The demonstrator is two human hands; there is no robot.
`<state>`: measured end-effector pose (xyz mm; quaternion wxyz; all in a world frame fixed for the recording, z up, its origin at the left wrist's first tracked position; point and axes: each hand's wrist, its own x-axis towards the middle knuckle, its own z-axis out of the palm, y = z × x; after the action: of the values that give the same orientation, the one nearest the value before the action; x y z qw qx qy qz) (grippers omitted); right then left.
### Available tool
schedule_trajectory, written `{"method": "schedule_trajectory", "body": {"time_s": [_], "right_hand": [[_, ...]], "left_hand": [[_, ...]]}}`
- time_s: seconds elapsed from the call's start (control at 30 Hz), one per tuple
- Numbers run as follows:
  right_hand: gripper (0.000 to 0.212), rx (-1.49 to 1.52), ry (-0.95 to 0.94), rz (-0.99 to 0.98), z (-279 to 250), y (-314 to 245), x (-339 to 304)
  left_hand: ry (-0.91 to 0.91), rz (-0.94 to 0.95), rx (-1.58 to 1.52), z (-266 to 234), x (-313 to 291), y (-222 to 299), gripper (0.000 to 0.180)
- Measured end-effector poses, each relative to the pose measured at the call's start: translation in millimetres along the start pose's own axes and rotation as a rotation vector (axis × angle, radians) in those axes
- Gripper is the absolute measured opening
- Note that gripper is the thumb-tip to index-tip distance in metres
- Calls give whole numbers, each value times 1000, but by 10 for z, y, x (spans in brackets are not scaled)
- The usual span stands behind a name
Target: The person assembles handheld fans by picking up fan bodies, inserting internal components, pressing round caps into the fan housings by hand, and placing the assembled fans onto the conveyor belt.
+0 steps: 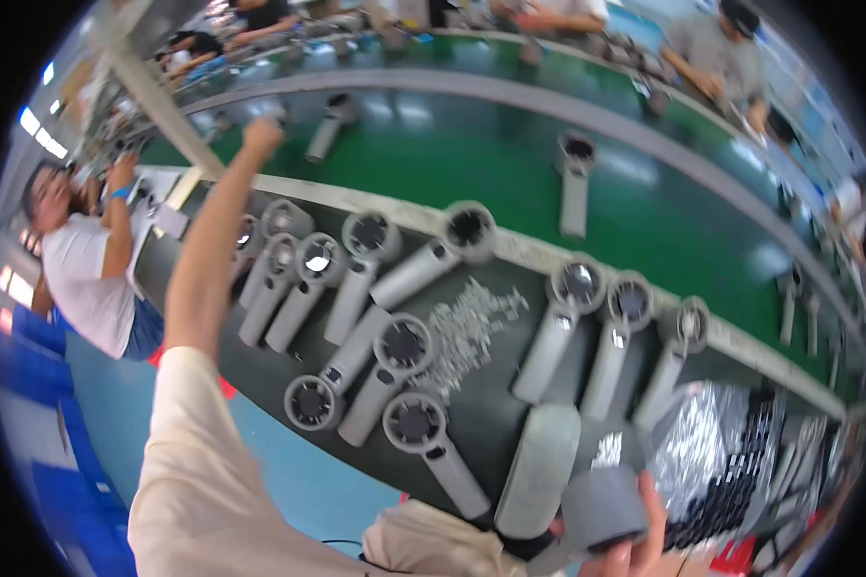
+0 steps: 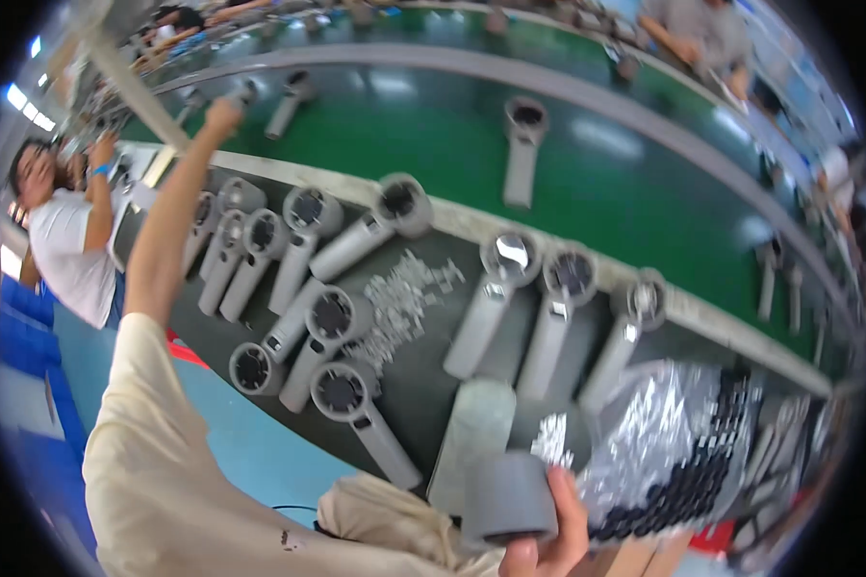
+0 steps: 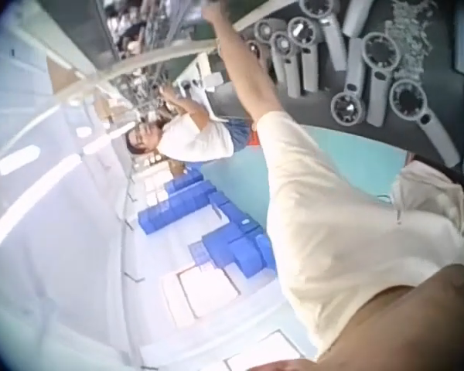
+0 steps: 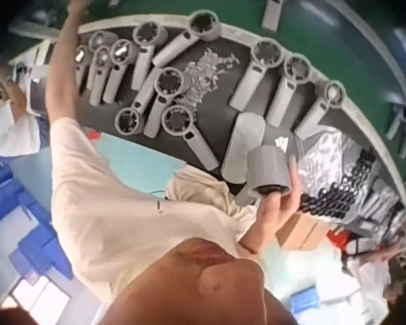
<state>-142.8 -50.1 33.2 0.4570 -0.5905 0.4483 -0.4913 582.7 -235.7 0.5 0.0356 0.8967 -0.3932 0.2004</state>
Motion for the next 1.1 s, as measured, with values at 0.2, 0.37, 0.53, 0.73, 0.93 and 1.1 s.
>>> {"method": "schedule_trajectory", "body": {"time_s": [0.2,0.37,0.53,0.73,0.93,1.1], "right_hand": [[78,255,-34,170,155,-32,44],[75,324,-84,74,250,-102,-7],[75,375,51,-144,304,-82,-90],[73,380,-40,-260,195,-123,-234],[74,420,-3,-217,97,-159,-325],[81,549,46,-45,23,-141,-312]], "left_hand": [[-394,-239,-1383,-1013,-156,345,15],[-331,135,-1544,-2236,-1689,1035,33],[-390,295,-1686,-2829,-3711,1840,29],[-571,56,-1964,-3072,-4804,2176,36],[-526,-45,-2345,-2899,-5110,2443,38],[-619,21,-2348,-2979,-5213,2606,45]]}}
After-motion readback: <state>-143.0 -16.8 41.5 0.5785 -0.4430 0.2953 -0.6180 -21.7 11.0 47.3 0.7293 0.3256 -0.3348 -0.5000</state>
